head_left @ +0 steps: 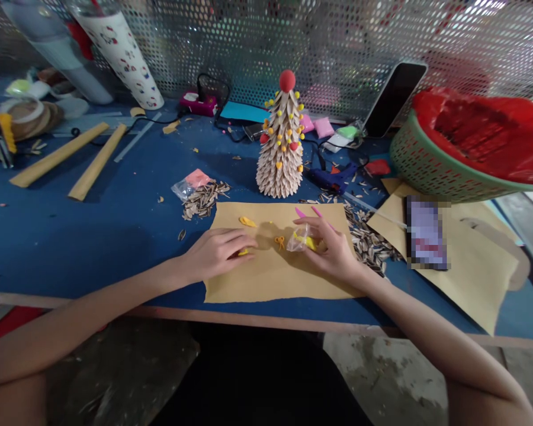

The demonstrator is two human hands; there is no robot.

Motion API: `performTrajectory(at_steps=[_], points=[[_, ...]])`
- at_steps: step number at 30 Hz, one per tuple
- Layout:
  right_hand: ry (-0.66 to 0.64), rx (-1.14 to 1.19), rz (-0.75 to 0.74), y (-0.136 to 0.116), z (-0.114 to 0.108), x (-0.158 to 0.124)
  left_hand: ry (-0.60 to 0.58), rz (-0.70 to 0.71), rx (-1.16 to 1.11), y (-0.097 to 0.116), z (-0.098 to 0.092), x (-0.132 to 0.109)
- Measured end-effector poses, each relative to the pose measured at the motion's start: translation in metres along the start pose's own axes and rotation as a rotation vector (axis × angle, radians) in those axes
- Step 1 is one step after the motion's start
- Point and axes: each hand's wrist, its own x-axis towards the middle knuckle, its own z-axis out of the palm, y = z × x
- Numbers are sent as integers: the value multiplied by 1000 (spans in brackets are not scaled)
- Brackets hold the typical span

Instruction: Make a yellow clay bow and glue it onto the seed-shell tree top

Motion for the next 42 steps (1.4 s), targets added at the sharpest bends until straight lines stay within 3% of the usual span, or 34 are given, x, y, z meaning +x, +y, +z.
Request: performTrajectory(at_steps=[4,8,18,23,26,30,39,42], points=[[-6,-21,0,0,0,0,37,59,127,-4,1,0],[-12,-40,11,0,1,-1,12,126,97,-5,-2,-3],[-57,13,18,0,2,1,2,-26,-32,-1,-13,-13],[-67,9,35,1,3,0,11,11,35,-1,-14,-11],[-71,-10,39,2,3,0,46,-35,-54,0,-17,-7],[-65,-36,-8,3,3,1,113,-92,-177,6,-20,5],[13,-97,-94,1,0,0,140,86,-246,26,-5,54],[17,-112,-145,0,-1,1,182,77,-264,28,-3,62]])
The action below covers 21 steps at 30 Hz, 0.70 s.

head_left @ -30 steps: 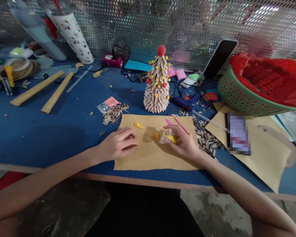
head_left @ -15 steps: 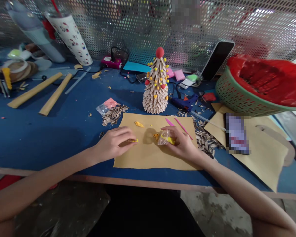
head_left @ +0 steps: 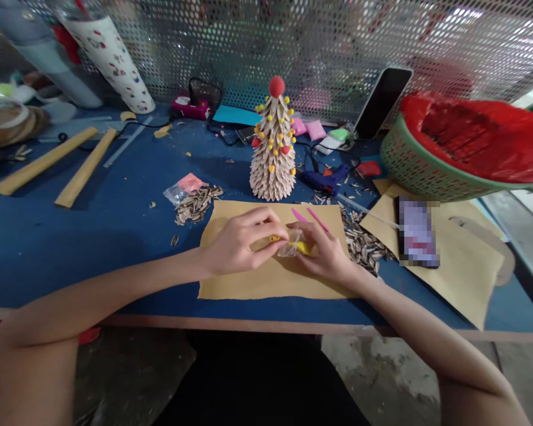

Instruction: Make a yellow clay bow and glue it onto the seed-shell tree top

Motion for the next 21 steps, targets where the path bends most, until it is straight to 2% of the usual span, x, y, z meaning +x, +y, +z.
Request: performTrajectory(at_steps=[5,10,16,21], points=[[1,-36,-43,2,1,1,-35,-65,11,-2,4,2],[-21,-56,-11,4,1,0,-157,-159,0,-5,8,4],[-16,-84,-110,4,2,1,-203,-119,47,-4,11,7],[-24,-73,-107,5,1,1,-225,-171,-88,-8,9,6]])
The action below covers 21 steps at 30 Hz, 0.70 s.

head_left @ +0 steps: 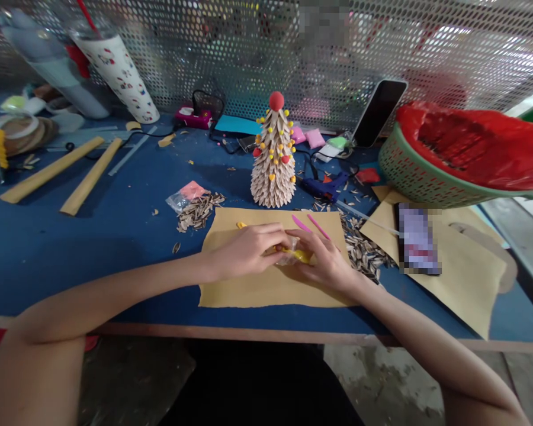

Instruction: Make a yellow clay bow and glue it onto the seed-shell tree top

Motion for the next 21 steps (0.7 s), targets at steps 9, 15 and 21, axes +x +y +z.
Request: performTrajectory(at_steps=[9,15,21], points=[[20,-44,-51,-6,-1,5,68,119,59,-6,2,-6],[173,-32,146,-9,-4,2,222,204,104,-3,-7,-15],[271,78,337,-7,-5,3,290,54,-65,-6,-15,-35]])
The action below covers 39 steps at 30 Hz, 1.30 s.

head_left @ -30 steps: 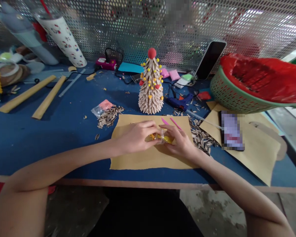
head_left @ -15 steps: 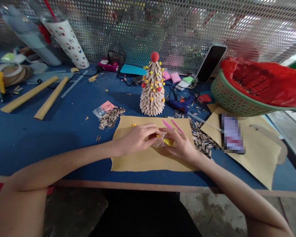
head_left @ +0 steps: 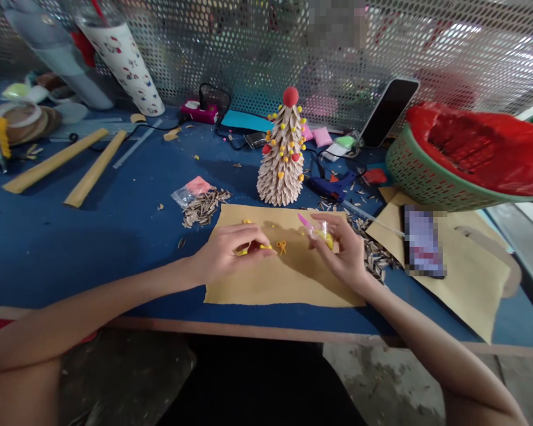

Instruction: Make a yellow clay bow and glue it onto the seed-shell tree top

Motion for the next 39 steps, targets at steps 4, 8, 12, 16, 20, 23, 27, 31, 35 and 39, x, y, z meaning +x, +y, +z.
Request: performTrajectory(at_steps=[4,8,12,16,20,23,27,31,35,39], points=[[-63,-39,-41,2,2,0,-19,-293,-102,4,-10,-9],[-100,-55,-53,1,3,-1,5,-313,-56,3,-18,-19],[-106,-47,-51,1,4,-1,-29,-98,273,-4,-23,-35],[-142,-51,-59,2,6,-4,-124,157,567,-9,-26,-45],[-184,-73,-63,3,6,-5,-202,239,703,-8,-25,-47],[-202,-70,-72,3,5,-5,-247,255,745,-4,-23,-49],[-233,-2,-90,4,7,-5,-289,221,731,0,-22,-53],[-271,33,-104,5,10,-5,-181,90,508,0,-24,-46],[-278,16,-83,5,11,-5,-93,14,345,0,-18,-29],[-234,17,-143,6,10,-5,-79,-1,162,3,1,-9]])
